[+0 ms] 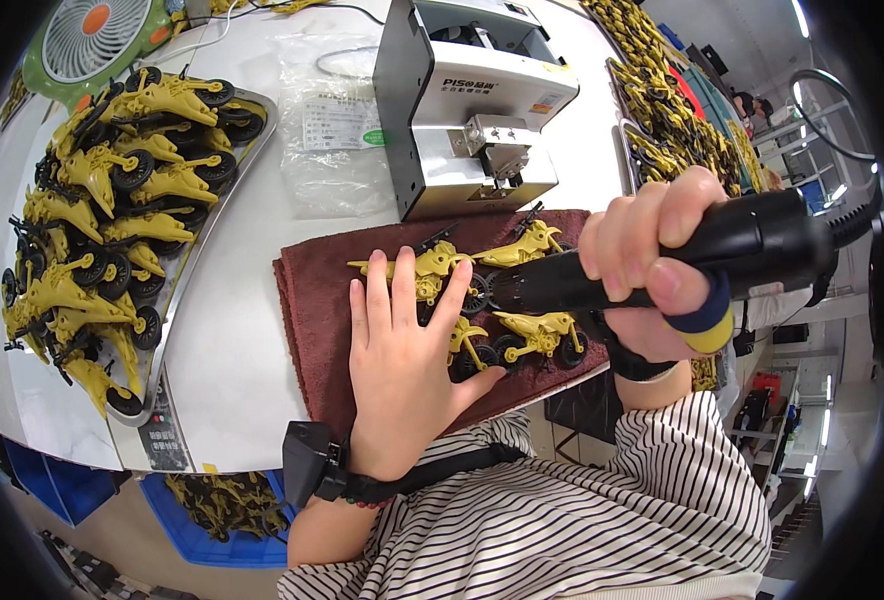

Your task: Using a heat gun to join or finish plastic toy motorcycle components.

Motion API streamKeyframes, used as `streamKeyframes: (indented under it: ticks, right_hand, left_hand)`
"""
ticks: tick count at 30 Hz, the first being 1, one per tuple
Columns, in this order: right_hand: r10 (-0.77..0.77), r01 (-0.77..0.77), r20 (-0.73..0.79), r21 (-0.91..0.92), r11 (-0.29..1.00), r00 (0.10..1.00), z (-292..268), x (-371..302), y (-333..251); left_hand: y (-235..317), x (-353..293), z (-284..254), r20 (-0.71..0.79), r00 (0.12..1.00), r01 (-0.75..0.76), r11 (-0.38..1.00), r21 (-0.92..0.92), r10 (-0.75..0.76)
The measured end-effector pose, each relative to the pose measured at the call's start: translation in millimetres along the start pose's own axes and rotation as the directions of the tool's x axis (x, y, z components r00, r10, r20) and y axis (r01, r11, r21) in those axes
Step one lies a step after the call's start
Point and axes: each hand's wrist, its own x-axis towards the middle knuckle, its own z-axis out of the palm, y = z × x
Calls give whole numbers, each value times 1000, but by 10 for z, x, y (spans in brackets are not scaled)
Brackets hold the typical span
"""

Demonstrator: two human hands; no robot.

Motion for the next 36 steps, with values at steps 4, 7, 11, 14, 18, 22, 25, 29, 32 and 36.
streamKeyframes:
  ticks: [4, 7, 11, 14, 18, 22, 25, 29, 32, 36]
  right_hand:
    - [25, -28, -52, -69, 997, 998, 33, -47, 134]
    - [44, -49, -71, -70, 996, 997, 57, -94, 127]
    - [39, -39, -4, -123, 992, 999, 48, -114, 146]
    - [41, -38, 15, -143, 989, 999, 60, -107, 135]
    - [41, -41, -6, -122, 992, 999, 98, -88, 151]
    - [-32, 36, 99, -47, 998, 995, 7, -74, 93]
    - [-94, 91, 207, 27, 996, 974, -105, -27, 129]
    - [-293, 278, 176, 105, 955, 940, -275, 140, -381]
    - [-281, 287, -62, 145, 947, 958, -263, 320, -770]
    - [-320, 321, 23, -118, 940, 947, -295, 598, -347]
  left_hand:
    - [29, 19, -9, 5, 1000, 7, 1000, 15, -7]
    - [41, 20, -9, 4, 1000, 11, 1000, 20, -11]
    - [23, 10, -5, 7, 1000, 19, 1000, 23, -19]
    - [42, 21, -13, 9, 1000, 12, 1000, 25, -12]
    - [30, 16, -19, 19, 999, 34, 998, 54, -35]
    - [27, 15, -18, 22, 1000, 21, 999, 36, -21]
    - [29, 20, -16, 21, 999, 45, 998, 34, -46]
    - [83, 24, 3, 16, 999, 37, 999, 22, -37]
    - [80, 33, -5, 11, 999, 31, 999, 39, -31]
    - [188, 49, 2, 52, 998, 27, 992, 121, -33]
